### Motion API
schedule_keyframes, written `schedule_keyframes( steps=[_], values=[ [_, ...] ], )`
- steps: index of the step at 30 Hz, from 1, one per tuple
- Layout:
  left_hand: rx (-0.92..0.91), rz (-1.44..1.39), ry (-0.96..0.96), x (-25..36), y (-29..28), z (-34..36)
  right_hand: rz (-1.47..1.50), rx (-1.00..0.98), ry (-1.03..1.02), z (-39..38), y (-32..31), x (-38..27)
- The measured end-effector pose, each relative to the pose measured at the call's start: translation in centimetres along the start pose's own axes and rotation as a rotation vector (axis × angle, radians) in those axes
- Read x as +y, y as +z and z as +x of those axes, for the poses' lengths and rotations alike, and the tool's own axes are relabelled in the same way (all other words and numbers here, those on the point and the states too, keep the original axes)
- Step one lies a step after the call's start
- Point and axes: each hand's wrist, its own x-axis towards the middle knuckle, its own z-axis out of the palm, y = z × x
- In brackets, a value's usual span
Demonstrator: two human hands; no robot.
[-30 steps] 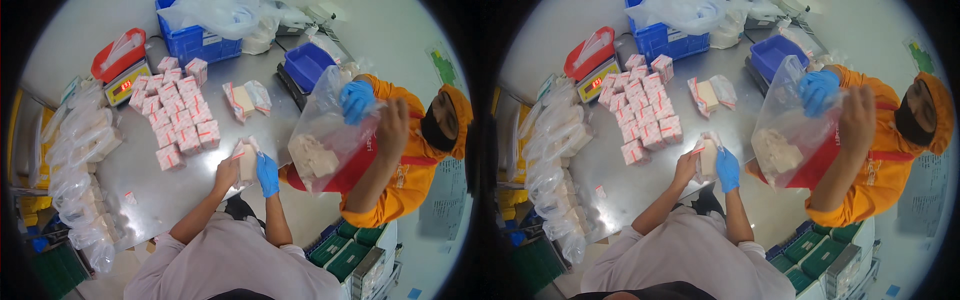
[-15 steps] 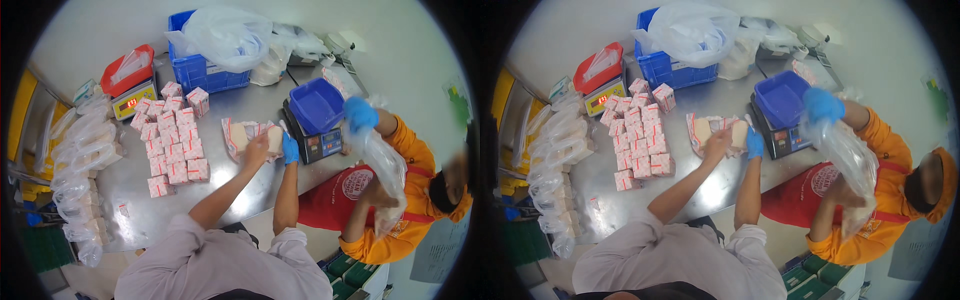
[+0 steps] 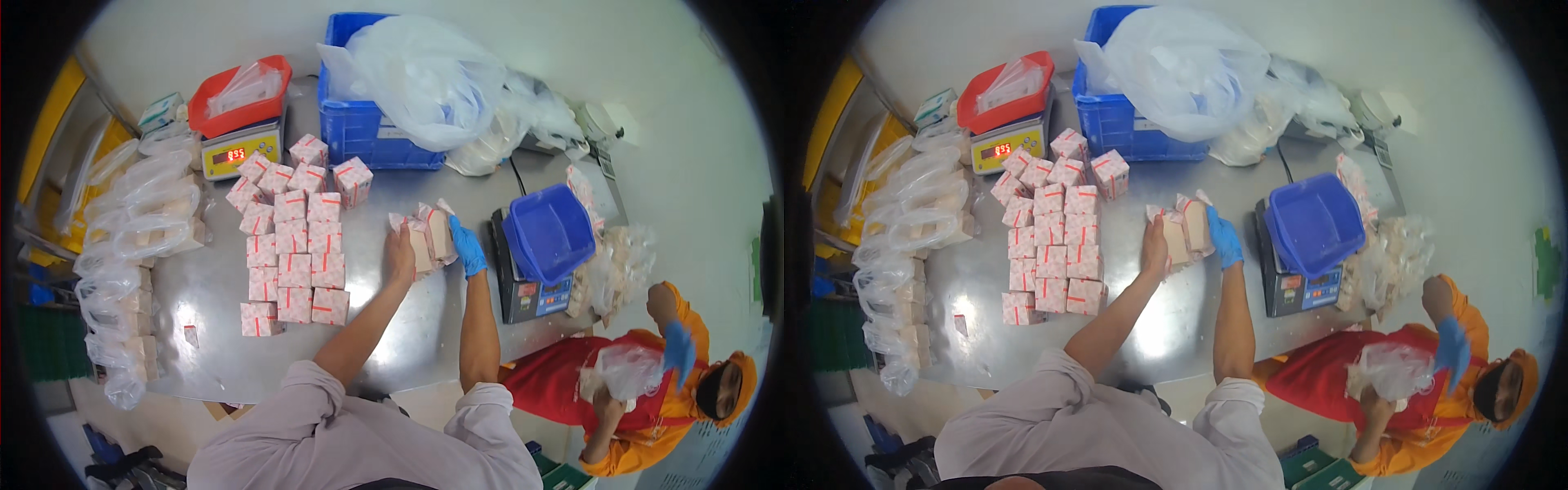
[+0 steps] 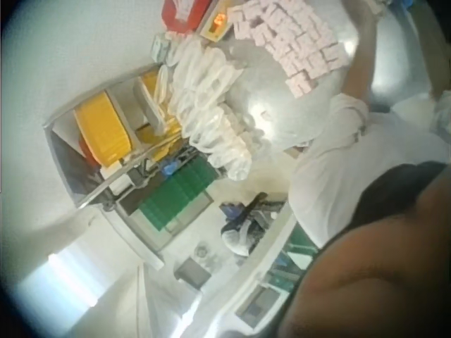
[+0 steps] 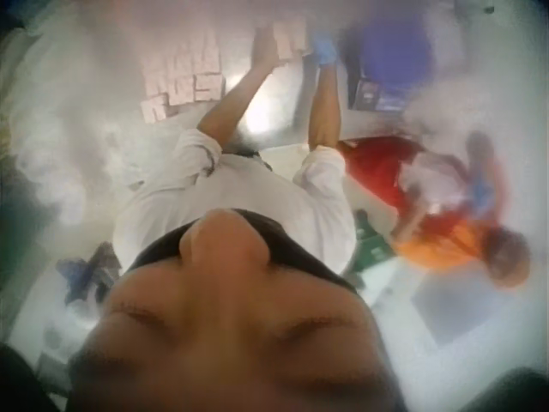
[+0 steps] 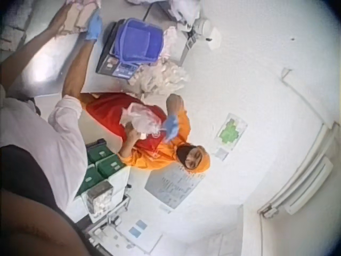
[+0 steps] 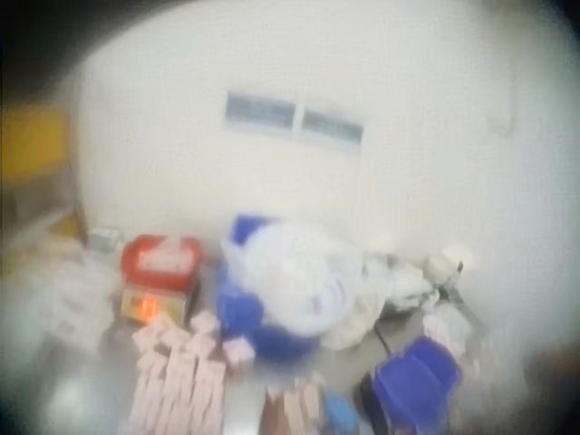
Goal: The person unpacks small white blocks from a cardboard box and places them into clear plastic bags. They then seal the bags and stack them on a stainless steel table.
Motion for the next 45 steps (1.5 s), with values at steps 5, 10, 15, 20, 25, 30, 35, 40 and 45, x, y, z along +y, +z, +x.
schedule_keyframes(
  steps=[5,10,15,20,25,30,35,40,45],
  values=[
    [-0.128,-0.097,0.065,5.3,2.3,6.3,0.048,0.127,-0.092,7.1,-0.8,-1.0],
    [0.143,0.811,0.502,10.8,-0.2,6.2,0.303,0.052,0.24,7.9,-2.7,-1.0],
    [0.647,1.303,0.582,11.3,-5.9,9.6,0.769,0.611,-0.185,-2.5,2.5,-0.8],
    [0.582,1.459,0.638,11.2,-6.4,10.4,0.672,0.205,-0.199,-17.5,11.6,-0.5],
    [0.217,1.432,0.635,11.6,-4.8,6.0,0.527,-0.058,-0.11,-26.7,17.4,-2.6],
    [-0.175,1.477,0.714,9.3,-6.7,-5.7,0.517,-0.165,-0.06,-28.6,18.7,1.5],
    [-0.307,1.033,1.001,3.1,-14.4,-16.6,0.454,0.225,-0.296,-27.9,20.7,6.4],
    [0.24,0.236,0.776,4.7,-40.2,-20.0,0.087,0.039,0.075,-26.8,18.3,10.3],
    [0.657,0.986,0.82,1.8,-61.1,-15.9,0.715,0.308,-0.141,-27.9,19.6,9.3]
  ],
)
